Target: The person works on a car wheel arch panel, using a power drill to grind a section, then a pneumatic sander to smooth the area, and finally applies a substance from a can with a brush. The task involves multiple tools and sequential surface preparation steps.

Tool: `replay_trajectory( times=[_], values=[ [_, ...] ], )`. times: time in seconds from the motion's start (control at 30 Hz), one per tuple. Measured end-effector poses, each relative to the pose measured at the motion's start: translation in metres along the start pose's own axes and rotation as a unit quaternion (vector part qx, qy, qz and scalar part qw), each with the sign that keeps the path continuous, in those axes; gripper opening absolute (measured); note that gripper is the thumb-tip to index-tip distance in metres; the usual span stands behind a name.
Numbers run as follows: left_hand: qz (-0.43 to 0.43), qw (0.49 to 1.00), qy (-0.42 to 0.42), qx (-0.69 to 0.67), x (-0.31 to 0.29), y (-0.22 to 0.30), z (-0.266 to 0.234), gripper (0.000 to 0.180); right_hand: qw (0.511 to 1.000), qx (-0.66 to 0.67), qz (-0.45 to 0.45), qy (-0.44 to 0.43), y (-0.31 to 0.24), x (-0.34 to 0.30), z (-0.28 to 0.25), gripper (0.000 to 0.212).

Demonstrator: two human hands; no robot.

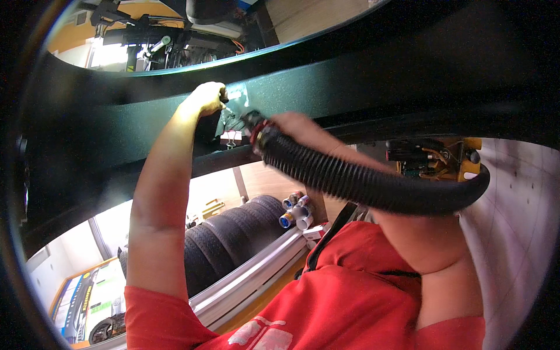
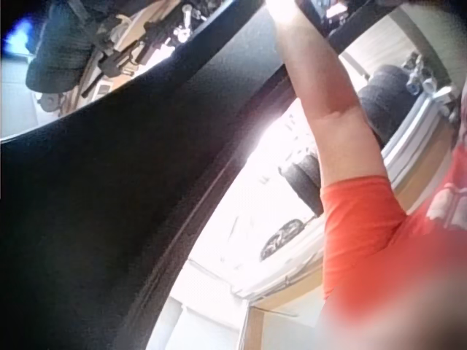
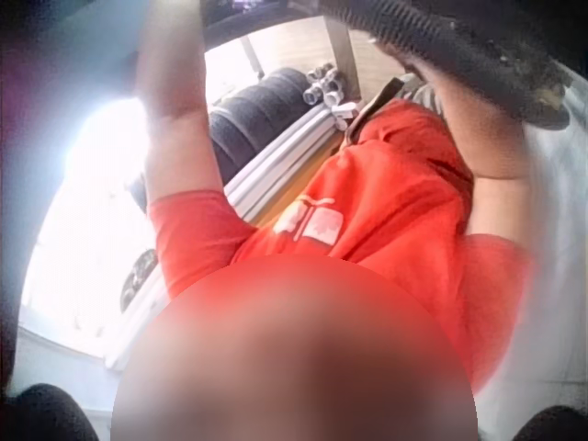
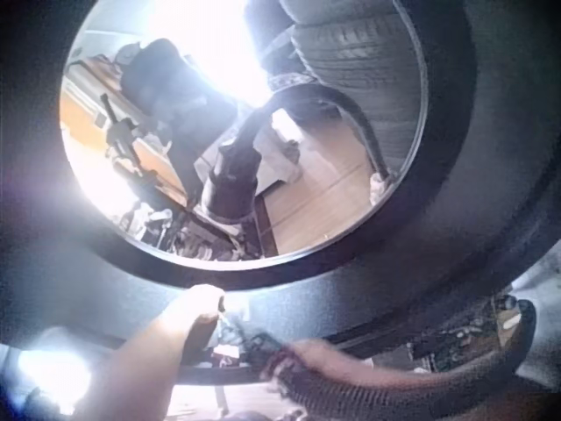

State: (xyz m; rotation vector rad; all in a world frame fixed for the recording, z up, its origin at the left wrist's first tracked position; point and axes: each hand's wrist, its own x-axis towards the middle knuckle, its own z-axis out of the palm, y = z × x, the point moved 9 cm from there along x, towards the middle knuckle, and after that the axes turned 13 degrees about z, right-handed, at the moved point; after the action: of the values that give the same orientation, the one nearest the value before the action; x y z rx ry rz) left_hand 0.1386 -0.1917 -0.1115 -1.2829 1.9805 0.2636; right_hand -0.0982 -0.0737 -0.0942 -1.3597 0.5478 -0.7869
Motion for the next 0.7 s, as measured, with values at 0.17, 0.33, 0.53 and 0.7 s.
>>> replay_trajectory(
  times=[0.17, 0.33, 0.53, 0.7],
  values=[
    [-0.024, 0.999, -0.018, 0.015, -0.002, -0.001, 0.002, 0.034, 0.968, -0.100, 0.229, 0.029, 0.073, -0.021, -0.006, 0.044],
    [-0.119, 0.988, -0.052, 0.087, 0.011, 0.001, -0.008, 0.071, 0.967, 0.203, 0.153, 0.024, 0.063, -0.042, 0.008, 0.039],
    [-0.130, 0.976, -0.083, 0.154, 0.025, 0.026, -0.002, 0.071, 0.951, -0.012, 0.280, 0.133, 0.061, -0.077, -0.022, 0.037],
    [-0.113, 0.982, -0.021, 0.152, 0.030, 0.022, -0.009, 0.064, 0.891, 0.261, 0.358, 0.101, 0.075, -0.077, -0.021, 0.038]
  ],
)
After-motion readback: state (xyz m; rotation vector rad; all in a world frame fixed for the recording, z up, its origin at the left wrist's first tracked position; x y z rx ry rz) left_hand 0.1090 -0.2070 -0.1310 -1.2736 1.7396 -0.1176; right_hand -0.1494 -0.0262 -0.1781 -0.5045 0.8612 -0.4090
